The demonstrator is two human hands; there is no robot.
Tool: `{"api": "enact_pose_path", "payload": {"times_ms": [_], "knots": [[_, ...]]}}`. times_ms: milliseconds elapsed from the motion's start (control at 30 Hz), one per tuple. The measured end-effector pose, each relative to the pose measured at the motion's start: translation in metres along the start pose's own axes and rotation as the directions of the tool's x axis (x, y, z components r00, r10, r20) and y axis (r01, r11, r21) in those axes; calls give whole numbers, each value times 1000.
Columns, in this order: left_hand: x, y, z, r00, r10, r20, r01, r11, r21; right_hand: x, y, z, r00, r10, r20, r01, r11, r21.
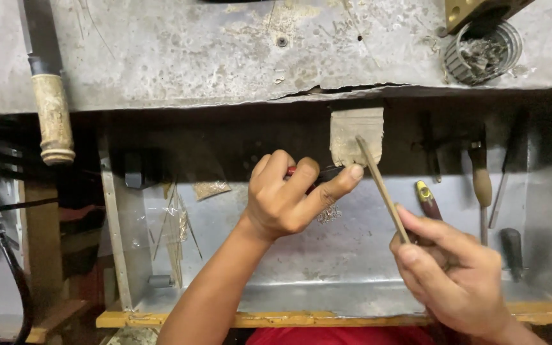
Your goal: Filing and smoothing a small metal jewelry component using a hand file and a thin metal rod at a workbench.
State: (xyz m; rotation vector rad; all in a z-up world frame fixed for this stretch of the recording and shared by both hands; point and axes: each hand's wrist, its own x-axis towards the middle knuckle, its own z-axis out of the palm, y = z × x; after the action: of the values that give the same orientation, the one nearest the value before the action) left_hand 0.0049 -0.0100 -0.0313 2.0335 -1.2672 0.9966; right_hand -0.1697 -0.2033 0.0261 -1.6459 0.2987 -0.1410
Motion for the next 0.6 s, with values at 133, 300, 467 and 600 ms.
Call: {"api": "enact_pose_path", "payload": {"times_ms": [133,300,467,600], "knots": [[14,1,-7,1000,15,-7,-15,999,34,47,-26,-7,952,-277,132,306,835,-457],[4,3,-17,995,-12,-101,14,1000,13,47,-4,-33,911,-378,165,410,789,-457],[4,-12,-43,955,-130,-265,129,991,-20,35,11,-97,889,-302,344,456,656,-602],[21,-15,-65,922,-235,-308,249,969,7,38,-40,-104,922,-68,381,387,179,-905]]}}
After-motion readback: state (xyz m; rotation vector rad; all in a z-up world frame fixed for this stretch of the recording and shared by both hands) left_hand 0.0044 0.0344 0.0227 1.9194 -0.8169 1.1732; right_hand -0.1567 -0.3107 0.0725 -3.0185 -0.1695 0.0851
